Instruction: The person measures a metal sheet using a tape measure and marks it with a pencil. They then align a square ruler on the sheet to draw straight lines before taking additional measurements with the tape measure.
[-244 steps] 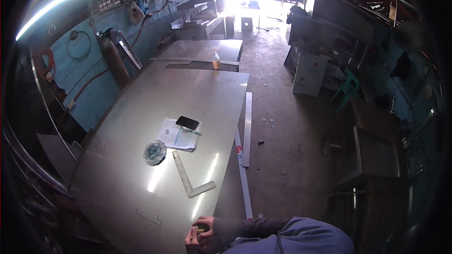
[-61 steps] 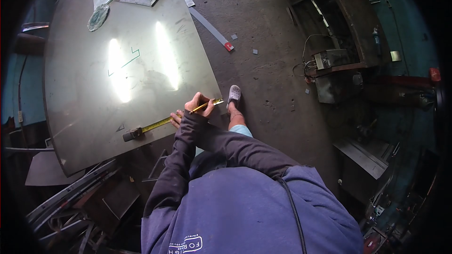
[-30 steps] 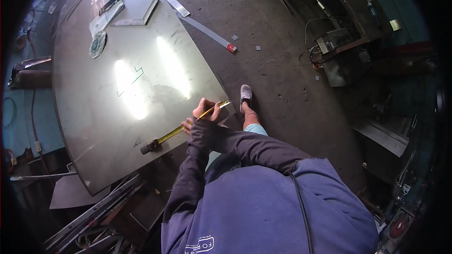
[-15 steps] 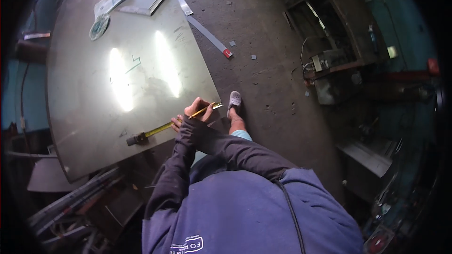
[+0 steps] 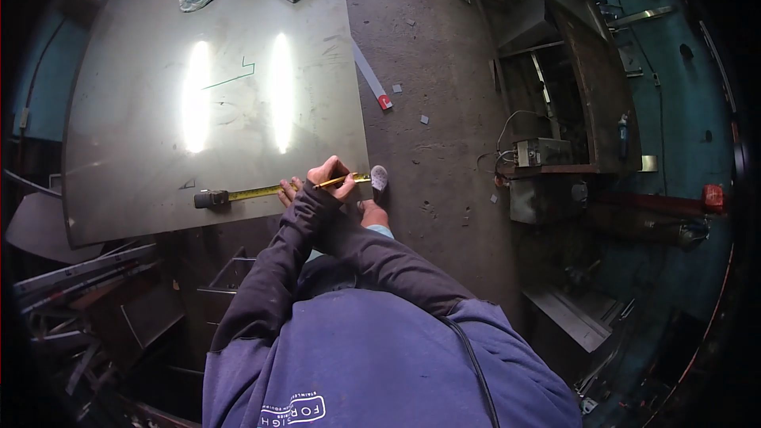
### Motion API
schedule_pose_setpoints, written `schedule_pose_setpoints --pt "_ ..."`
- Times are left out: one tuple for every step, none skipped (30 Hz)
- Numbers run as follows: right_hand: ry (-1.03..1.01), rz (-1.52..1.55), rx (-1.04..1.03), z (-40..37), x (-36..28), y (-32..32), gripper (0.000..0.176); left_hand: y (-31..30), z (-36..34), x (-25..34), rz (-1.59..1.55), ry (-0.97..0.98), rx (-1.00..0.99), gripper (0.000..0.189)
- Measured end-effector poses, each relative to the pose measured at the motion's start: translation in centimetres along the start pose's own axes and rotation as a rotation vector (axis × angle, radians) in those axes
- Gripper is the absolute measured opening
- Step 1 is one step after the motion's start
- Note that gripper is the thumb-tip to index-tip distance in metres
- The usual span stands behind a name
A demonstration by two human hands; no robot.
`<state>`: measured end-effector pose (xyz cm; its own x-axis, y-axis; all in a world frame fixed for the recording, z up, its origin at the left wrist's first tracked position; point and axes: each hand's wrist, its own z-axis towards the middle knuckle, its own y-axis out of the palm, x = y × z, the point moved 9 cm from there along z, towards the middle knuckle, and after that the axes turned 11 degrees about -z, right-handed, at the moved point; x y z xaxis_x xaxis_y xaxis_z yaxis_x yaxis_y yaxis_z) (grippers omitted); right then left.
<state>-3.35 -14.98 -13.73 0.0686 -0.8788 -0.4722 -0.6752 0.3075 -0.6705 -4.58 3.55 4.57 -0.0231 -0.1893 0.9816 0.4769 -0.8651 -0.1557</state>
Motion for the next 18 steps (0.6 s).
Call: schedule_pose_setpoints --pt "0.094 -0.023 -0.033 0.1 0.7 0.3 0.028 0.1 0.0 -0.1 -0.004 -0.01 -0.012 0.018" --pt "0.09 -0.028 -0.035 0.4 1.1 0.7 0.028 0.1 0.0 -0.3 -0.008 -0.02 -0.025 0.018" --pt "0.056 -0.06 -0.018 0.7 1.3 1.0 0.028 0.1 0.0 -0.3 -0.008 -0.02 -0.021 0.018" --pt "0.021 -0.091 0.0 1.0 1.4 1.3 0.028 0.1 0.0 -0.5 -0.009 -0.031 -0.023 0.018" --pt "0.019 -0.091 0.002 0.9 1.4 1.2 0.028 0.2 0.0 -0.6 -0.009 -0.04 -0.026 0.019" --pt "0.017 -0.108 0.009 0.7 1.4 1.1 0.028 0.3 0.0 -0.7 -0.009 -0.036 -0.024 0.019" --pt "0.014 -0.124 0.017 0.4 1.4 1.0 0.028 0.3 -0.1 -0.8 -0.011 -0.047 -0.027 0.019" --pt "0.008 -0.139 0.029 0.2 1.2 0.7 0.027 0.3 -0.1 -0.8 -0.012 -0.053 -0.028 0.02" --pt "-0.002 -0.151 0.044 0.0 0.9 0.4 0.027 0.2 -0.1 0.0 -0.07 -0.058 -0.025 0.02" --pt "-0.021 -0.158 0.068 0.1 0.2 0.0 0.027 0.3 -0.2 0.7 -0.187 -0.115 -0.055 0.019" --pt "-0.017 -0.094 0.12 2.7 4.0 3.1 0.027 0.3 -0.2 1.0 -0.24 -0.161 -0.047 0.017" --pt "-0.017 -0.031 0.172 4.1 5.8 4.4 0.027 0.0 -0.1 1.9 -0.205 -0.099 -0.033 0.015" --pt "0.01 -0.046 0.183 5.2 7.7 6.0 0.027 -0.1 0.0 2.8 -0.145 -0.031 -0.023 0.015" --pt "-0.035 -0.015 0.19 5.2 7.7 6.0 0.027 0.0 -0.2 1.7 -0.183 -0.068 -0.03 0.015" --pt "-0.078 0.013 0.193 5.4 8.0 6.4 0.027 0.0 -0.3 1.8 -0.146 -0.066 -0.05 0.015" --pt "-0.086 0.021 0.208 4.6 8.0 6.5 0.028 0.1 -0.5 1.6 -0.106 -0.154 -0.096 0.022" --pt "-0.095 0.019 0.23 4.1 7.1 5.7 0.028 0.4 -0.5 -0.1 -0.123 -0.164 -0.09 0.022" --pt "-0.103 0.011 0.249 3.7 6.6 5.1 0.029 0.3 -0.6 0.0 -0.127 -0.165 -0.077 0.021"
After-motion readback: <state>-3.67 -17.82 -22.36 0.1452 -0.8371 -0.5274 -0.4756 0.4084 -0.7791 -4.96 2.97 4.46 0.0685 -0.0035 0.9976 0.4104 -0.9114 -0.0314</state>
